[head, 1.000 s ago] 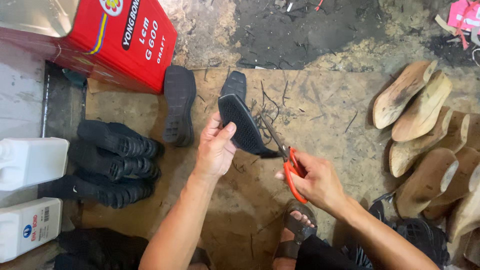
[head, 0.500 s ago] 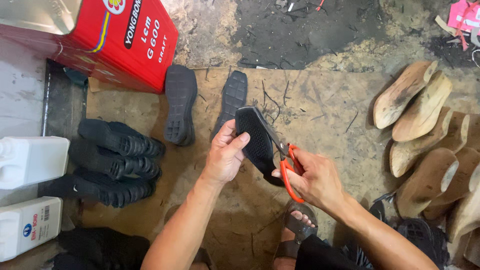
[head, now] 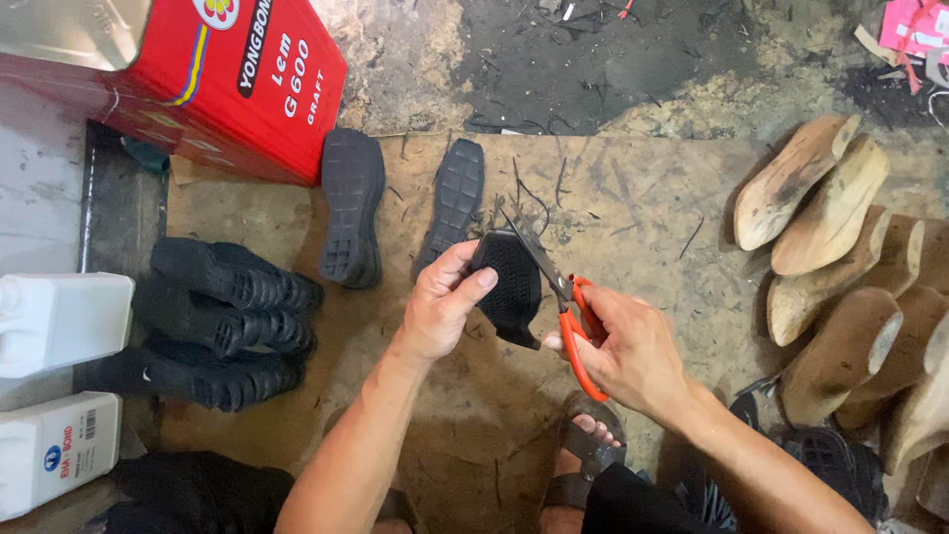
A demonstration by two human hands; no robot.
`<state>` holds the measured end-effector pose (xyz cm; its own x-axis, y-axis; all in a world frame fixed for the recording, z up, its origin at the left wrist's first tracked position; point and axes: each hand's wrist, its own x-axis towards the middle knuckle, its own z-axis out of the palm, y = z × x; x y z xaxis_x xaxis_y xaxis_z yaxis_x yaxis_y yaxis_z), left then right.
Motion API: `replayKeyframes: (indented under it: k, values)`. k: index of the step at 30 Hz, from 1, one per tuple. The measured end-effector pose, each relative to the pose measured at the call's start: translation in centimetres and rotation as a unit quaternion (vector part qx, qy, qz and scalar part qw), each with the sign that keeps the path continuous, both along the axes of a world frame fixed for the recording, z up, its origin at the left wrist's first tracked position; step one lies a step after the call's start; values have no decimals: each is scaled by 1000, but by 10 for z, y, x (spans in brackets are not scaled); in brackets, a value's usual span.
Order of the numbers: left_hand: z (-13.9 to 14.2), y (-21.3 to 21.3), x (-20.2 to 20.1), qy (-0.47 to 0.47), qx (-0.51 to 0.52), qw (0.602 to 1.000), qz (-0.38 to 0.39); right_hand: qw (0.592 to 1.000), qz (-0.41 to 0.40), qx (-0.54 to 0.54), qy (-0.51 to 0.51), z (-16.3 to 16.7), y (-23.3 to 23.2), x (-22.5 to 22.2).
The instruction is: The person trims the edges of a black rubber shoe sole using red-handled scissors. They hold the sole in the left hand and cut along the perimeter with the right hand, rotating the sole to follow the contour. Trimmed rubber pieces fall onto the work surface.
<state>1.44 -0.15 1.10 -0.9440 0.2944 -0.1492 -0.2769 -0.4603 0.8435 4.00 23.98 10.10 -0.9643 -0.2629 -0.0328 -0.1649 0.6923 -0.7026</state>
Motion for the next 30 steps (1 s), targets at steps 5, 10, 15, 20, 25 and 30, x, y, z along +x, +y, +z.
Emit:
replayKeyframes:
  k: [5, 10, 15, 20, 25, 30]
  values:
    - [4, -4, -4, 20, -38, 999, -23, 1000, 13, 11, -16, 2, 4, -1]
    - [16, -26, -17, 56, -127, 989, -56, 997, 31, 33, -68, 10, 15, -3]
    - [30, -41, -28, 71, -192, 973, -109, 995, 57, 48, -73, 14, 22, -7]
    - [38, -42, -30, 78, -188, 971, -126, 995, 62, 51, -65, 15, 22, -8]
    - [40, -39, -28, 50, -179, 974, -129, 996, 68, 55, -32, 14, 19, -9]
    - [42, -44, -31, 71, -179, 969, -152, 991, 65, 71, -97, 15, 23, -9]
